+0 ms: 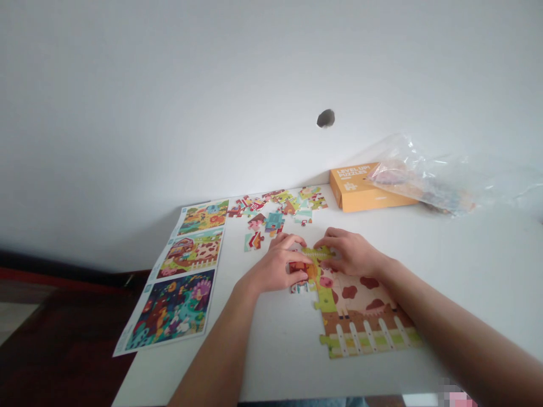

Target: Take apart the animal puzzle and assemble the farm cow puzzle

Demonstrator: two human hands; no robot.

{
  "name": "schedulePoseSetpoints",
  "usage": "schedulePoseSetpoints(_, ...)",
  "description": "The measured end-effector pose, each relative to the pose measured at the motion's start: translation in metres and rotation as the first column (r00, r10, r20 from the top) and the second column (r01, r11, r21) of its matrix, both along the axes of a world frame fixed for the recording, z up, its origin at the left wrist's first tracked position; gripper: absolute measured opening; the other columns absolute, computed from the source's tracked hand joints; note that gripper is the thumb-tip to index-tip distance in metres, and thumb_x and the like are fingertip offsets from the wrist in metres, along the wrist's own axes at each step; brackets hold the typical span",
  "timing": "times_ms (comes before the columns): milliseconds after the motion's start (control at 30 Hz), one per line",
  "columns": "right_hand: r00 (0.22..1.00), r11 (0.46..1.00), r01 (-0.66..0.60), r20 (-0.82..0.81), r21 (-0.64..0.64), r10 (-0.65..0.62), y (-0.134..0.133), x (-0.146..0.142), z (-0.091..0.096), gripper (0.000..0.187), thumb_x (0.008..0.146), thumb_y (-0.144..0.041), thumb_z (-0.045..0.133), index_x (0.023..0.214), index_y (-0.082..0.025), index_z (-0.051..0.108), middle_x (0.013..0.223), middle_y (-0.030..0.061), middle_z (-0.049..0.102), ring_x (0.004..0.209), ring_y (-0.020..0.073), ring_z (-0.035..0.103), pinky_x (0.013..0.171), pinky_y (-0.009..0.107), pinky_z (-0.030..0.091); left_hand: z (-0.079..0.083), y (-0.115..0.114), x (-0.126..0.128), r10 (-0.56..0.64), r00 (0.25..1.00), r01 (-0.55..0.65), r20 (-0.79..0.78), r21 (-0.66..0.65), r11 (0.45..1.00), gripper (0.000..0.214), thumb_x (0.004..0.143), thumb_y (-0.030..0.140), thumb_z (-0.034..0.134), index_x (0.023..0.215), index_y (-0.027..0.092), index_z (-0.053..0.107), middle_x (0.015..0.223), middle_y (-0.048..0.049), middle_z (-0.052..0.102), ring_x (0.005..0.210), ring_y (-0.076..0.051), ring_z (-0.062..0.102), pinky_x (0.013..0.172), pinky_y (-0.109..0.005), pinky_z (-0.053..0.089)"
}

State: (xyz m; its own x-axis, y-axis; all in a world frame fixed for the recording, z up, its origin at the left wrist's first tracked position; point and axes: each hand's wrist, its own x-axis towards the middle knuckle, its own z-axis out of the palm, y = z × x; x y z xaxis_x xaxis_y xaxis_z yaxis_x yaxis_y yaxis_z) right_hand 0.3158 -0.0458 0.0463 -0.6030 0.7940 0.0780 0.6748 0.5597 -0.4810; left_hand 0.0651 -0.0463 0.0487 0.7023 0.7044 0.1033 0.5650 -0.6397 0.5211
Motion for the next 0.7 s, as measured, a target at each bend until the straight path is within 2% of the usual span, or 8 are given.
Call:
schedulePoseSetpoints(167,0.997,0.997,-0.075,-0.011,-0.023,0.075,0.0005,0.0062,0.0022,0.048,0.079,-0.029,0.065,0.126,-0.028,0.062,0.106,0.0057,0.06,0.094,0.0227,0.061,0.083,0.033,0.047,-0.0003,-0.0003,-0.0012,-0.014,1.0,0.015,-0.025,0.012,1.0,0.023,0.078,0.028,0.075,0.101,0.032,0.076,0.141,0.0002,0.05,0.131,-0.029,0.036,0.115,-0.05,0.025)
schedulePoseSetpoints(367,0.997,0.996,-0.082,-0.005,-0.03,0.082,0.0027,0.0091,0.0014,0.053,0.078,-0.027,0.065,0.131,-0.03,0.06,0.104,0.0055,0.06,0.093,0.0228,0.06,0.082,0.033,0.048,-0.0005,0.0013,-0.0015,-0.042,0.997,0.043,-0.061,0.001,0.999,0.026,0.082,0.026,0.071,0.107,0.03,0.074,0.138,-0.0016,0.057,0.131,-0.031,0.038,0.112,-0.053,0.03)
schedulePoseSetpoints(567,0.996,0.996,-0.085,-0.024,-0.019,0.084,0.0024,0.0048,-0.0039,0.054,0.08,-0.027,0.063,0.134,-0.029,0.058,0.105,0.0062,0.059,0.095,0.0227,0.059,0.084,0.034,0.047,-0.001,0.0037,-0.005,-0.042,0.996,0.043,-0.075,0.021,0.999,0.025,0.082,0.026,0.07,0.106,0.03,0.074,0.138,-0.0014,0.057,0.134,-0.031,0.037,0.113,-0.053,0.027)
schedulePoseSetpoints(700,0.997,0.997,-0.078,-0.024,-0.01,0.078,0.0019,0.003,-0.006,0.056,0.081,-0.027,0.063,0.136,-0.03,0.056,0.105,0.0063,0.058,0.094,0.0224,0.059,0.084,0.034,0.047,-0.0025,0.0042,-0.0065,-0.046,0.996,0.048,-0.072,0.032,0.998,0.024,0.082,0.026,0.07,0.105,0.029,0.074,0.137,-0.0028,0.058,0.131,-0.03,0.041,0.114,-0.053,0.026)
